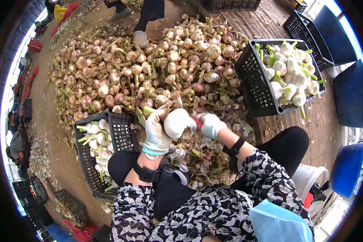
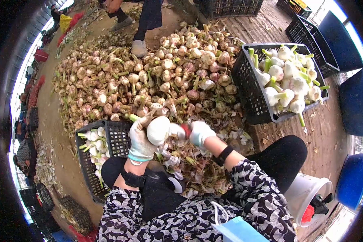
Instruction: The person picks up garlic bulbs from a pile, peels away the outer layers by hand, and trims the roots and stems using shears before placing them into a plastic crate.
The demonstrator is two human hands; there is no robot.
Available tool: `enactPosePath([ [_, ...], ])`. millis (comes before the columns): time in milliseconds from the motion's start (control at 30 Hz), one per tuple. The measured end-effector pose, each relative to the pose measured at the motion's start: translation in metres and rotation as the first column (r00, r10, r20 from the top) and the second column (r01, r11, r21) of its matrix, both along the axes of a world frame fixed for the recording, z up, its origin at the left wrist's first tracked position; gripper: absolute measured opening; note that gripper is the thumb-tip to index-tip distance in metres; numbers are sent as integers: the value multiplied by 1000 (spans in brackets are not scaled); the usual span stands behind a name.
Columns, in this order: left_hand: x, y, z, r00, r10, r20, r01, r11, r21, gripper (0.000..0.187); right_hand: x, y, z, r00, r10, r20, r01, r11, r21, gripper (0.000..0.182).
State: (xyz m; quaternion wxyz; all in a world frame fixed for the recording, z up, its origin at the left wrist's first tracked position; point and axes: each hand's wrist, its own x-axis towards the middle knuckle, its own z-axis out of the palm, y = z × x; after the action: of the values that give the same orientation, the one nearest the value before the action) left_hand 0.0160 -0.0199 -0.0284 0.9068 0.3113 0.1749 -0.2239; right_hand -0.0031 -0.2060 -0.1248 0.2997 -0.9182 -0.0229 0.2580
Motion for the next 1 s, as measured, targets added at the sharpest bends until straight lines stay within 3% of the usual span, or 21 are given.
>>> enactPosePath([
  [33, 3, 2, 4, 994, -86, -60, 81, 993, -84, 34, 0, 6, 25, 958, 192, -211, -213, 974, -80, 43],
  [67, 5, 4, 9, 990, -130, -57, 117, 974, -196, 32, -2, 3, 44, 957, 193, -218, -212, 975, -68, 43],
  [133, 12, 1, 15, 989, -129, -75, 119, 985, -125, 32, 2, -11, 67, 994, 112, 15, -113, 987, 113, 63],
  [167, 16, 3, 2, 999, -33, -36, 34, 999, 23, 29, 1, -16, 66, 988, 1, 152, -69, 894, 442, 71],
  [200, 16, 3, -2, 1000, -19, 5, 19, 1000, -13, 27, -1, -22, 65, 959, -152, 241, -71, 692, 719, 79],
  [233, 16, -2, -1, 1000, -4, 6, 5, 1000, -25, 28, -3, -23, 89, 952, -127, 278, -155, 582, 798, 85],
  [333, 17, -15, 4, 1000, 17, -7, -17, 997, -69, 44, -12, -6, 95, 874, -242, 421, -97, 763, 639, 64],
  [367, 15, -22, 6, 999, 0, -47, -2, 999, -39, 45, -14, -2, 92, 845, -360, 395, 26, 766, 643, 41],
  [400, 13, -27, 8, 996, -10, -86, 9, 1000, -8, 47, -14, -5, 83, 842, -372, 390, 33, 758, 651, 41],
  [467, 11, -50, 18, 984, 111, -141, -85, 981, 177, 50, -13, -10, 83, 856, -443, -265, 351, 124, 928, 30],
  [500, 16, -59, 18, 985, 111, -134, -69, 957, 283, 53, -24, -21, 84, 889, -298, -346, 328, -113, 938, 25],
  [533, 23, -60, 6, 976, 151, -158, -101, 953, 284, 58, -32, -27, 103, 886, -304, -350, 328, -122, 937, 25],
  [600, 30, -52, -15, 998, 45, -37, -25, 904, 427, 60, -47, -33, 125, 978, -57, 199, -168, 336, 927, 26],
  [667, 30, -53, -21, 990, 43, -136, 15, 917, 398, 55, -57, -18, 113, 991, -92, -99, 130, 441, 888, 25],
  [700, 26, -58, -19, 982, 124, -143, -42, 879, 474, 52, -59, -19, 82, 999, -40, -5, 33, 768, 640, 24],
  [733, 23, -70, -11, 970, 195, -144, -86, 833, 547, 50, -63, -24, 52, 998, 45, 50, -57, 960, 274, 23],
  [800, 39, -44, -27, 979, 40, -200, 59, 885, 462, 48, -89, -37, 35, 991, 111, -77, -126, 965, -231, 22],
  [867, 56, -63, -11, 973, 68, -220, 39, 893, 449, 50, -101, -40, -20, 961, -237, -141, 241, 971, 7, 24],
  [900, 60, -92, 11, 984, 90, -155, -12, 894, 447, 52, -101, -38, -34, 939, -328, 102, 344, 905, -252, 30],
  [933, 60, -126, 37, 989, 119, -86, -70, 896, 439, 54, -95, -47, -40, 889, -368, 272, 440, 851, -286, 34],
  [1000, 64, -167, 71, 944, -203, 261, 136, 958, 254, 56, -84, -63, -56, 915, -383, 126, 402, 884, -237, 37],
])
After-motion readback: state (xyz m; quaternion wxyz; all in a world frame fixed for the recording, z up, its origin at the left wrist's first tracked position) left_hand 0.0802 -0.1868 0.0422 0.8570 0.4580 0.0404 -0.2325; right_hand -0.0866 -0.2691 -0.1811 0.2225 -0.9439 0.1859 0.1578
